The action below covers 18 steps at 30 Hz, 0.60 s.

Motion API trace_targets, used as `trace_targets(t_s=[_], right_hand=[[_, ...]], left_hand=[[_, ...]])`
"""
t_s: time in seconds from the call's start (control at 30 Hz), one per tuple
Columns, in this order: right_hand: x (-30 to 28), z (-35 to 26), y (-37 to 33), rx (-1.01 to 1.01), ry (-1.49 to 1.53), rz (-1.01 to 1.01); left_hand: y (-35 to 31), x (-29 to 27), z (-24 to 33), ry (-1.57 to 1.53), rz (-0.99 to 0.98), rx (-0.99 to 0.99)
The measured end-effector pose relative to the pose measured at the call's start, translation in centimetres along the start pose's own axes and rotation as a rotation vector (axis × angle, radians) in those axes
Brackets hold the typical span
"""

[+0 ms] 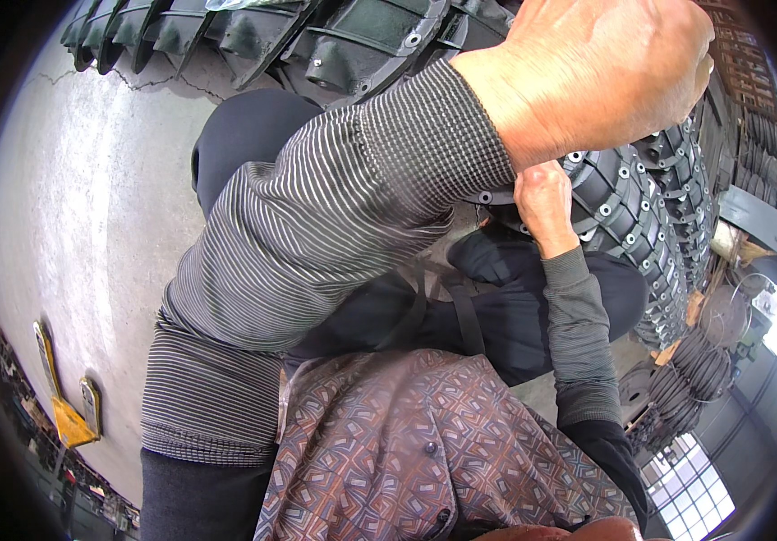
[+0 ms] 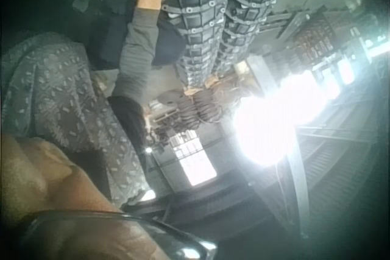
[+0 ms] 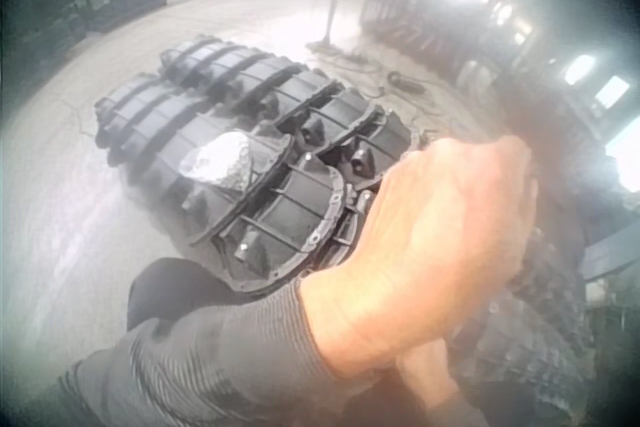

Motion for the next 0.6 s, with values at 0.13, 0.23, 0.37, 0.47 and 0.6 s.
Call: trace_targets(t_s=[0.13, 0.23, 0.37, 0.47, 0.6], right_hand=[[-0.1, -0.5, 0.3, -0.063, -0.056, -0.013], [0.1, -0.6, 0.2, -0.028, -0.082, -0.040], [0.1, -0.7, 0.0, 0.020, 0.018, 0.059], [0.3, -0.4, -0.4, 0.069, 0.037, 0.057], [0.1, 0.1, -0.5, -0.036, 0.059, 0.016]], left_hand=[[-1.7, 0.9, 0.8, 0.154, 0.295, 0.267], [-1.5, 1.3, 0.1, 0.102, 0.250, 0.256], [-1.1, 1.3, -0.5, 0.053, 0.162, 0.197], [-0.9, 1.3, -0.6, 0.040, 0.135, 0.162], [-1.9, 0.8, 0.0, 0.038, 0.269, 0.276]])
Point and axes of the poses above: each hand's wrist, its own y-axis towards the middle knuckle, its own x-axis out of the palm, z = x × y, the point moved 4 cm from there along y, towards the middle knuckle, and after that the axes turned 1 degree about -z, right-handed, at the moved point
